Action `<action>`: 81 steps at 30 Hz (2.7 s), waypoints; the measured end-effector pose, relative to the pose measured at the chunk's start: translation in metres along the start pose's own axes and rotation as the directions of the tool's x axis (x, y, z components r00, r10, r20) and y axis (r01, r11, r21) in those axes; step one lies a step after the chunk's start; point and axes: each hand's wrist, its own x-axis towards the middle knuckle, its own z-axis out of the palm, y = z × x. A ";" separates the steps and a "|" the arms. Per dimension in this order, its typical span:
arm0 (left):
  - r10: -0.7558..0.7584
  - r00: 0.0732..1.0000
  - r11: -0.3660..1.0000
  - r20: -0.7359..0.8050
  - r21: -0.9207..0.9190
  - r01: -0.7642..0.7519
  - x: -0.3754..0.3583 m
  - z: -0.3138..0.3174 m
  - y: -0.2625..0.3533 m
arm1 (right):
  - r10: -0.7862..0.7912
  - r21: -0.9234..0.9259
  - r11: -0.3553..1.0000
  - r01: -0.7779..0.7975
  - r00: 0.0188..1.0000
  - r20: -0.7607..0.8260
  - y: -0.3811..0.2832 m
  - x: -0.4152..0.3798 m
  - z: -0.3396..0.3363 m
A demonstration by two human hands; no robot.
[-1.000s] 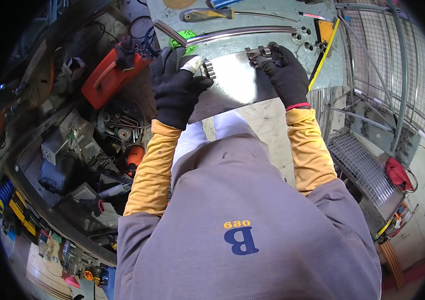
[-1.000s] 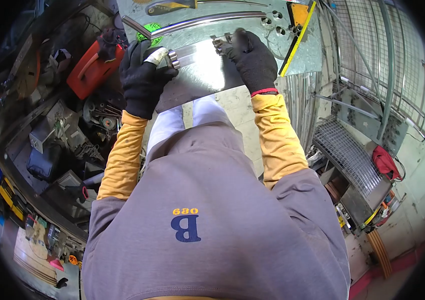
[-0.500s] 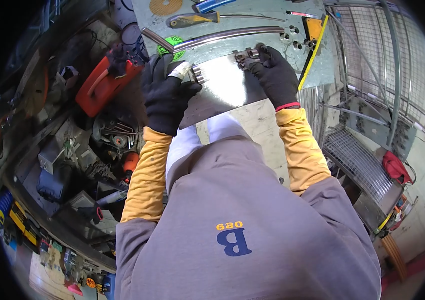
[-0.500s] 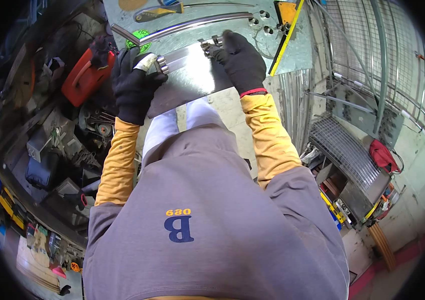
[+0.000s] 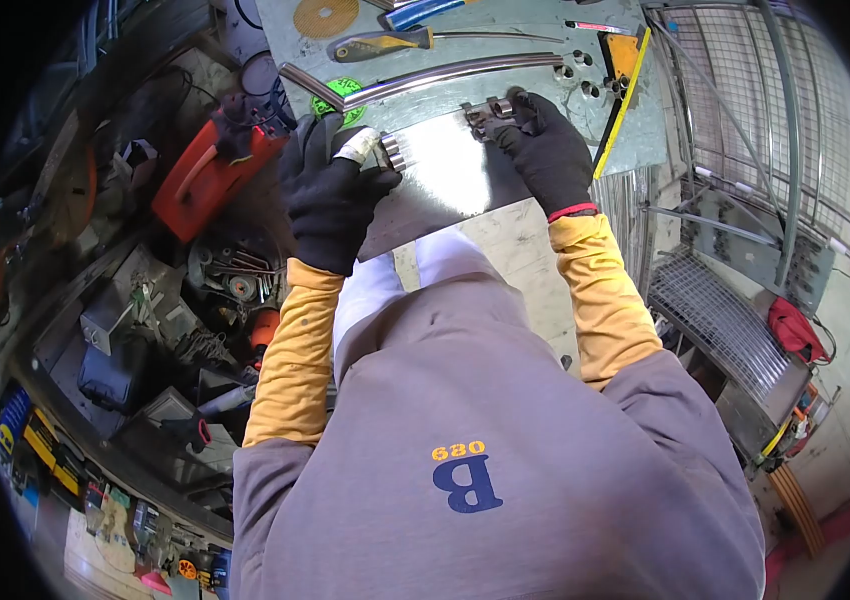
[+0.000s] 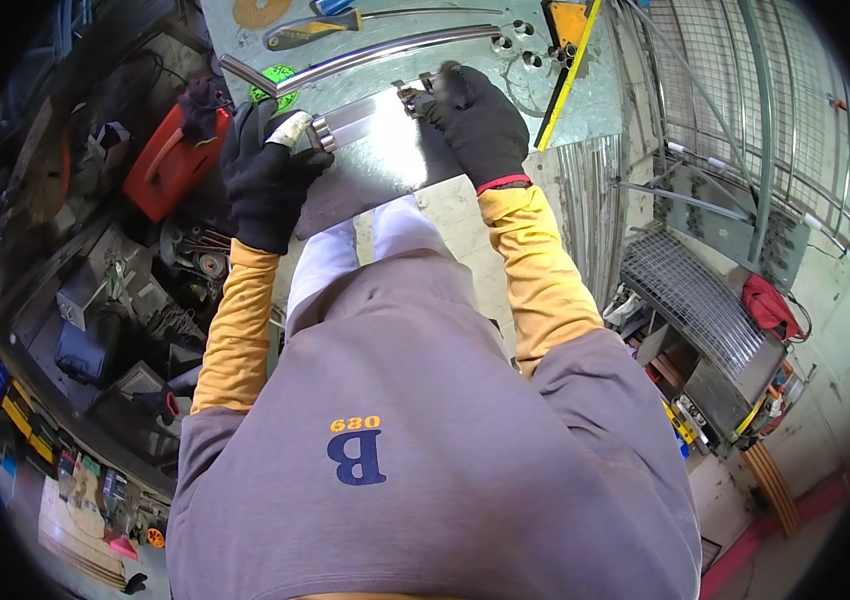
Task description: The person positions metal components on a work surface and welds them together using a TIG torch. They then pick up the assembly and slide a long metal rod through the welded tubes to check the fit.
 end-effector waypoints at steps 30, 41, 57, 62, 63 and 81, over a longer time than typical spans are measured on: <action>-0.690 0.714 0.718 -0.117 -0.239 0.654 -0.169 0.007 -0.126 | -0.072 0.143 0.987 0.072 0.997 -0.004 0.019 0.005 0.006; -0.854 0.471 0.352 0.222 -0.421 0.836 -0.146 0.132 -0.191 | -0.042 0.261 0.965 0.015 0.994 0.099 0.004 0.000 0.001; -0.383 0.504 0.886 0.775 0.153 0.439 -0.179 0.315 -0.208 | -0.034 0.046 0.998 0.035 0.999 -0.027 0.004 -0.002 0.005; -0.389 0.478 0.887 0.787 0.180 0.426 -0.183 0.305 -0.211 | 0.020 0.114 0.993 -0.017 0.999 -0.025 0.001 -0.003 0.002; -0.391 0.474 0.887 0.789 0.187 0.421 -0.183 0.302 -0.211 | 0.018 0.126 0.992 -0.015 1.000 -0.018 -0.004 -0.004 0.002; -0.312 0.628 0.823 0.714 -0.128 0.554 -0.173 0.254 -0.253 | 0.006 -0.140 0.990 -0.010 1.000 -0.029 -0.008 -0.003 -0.009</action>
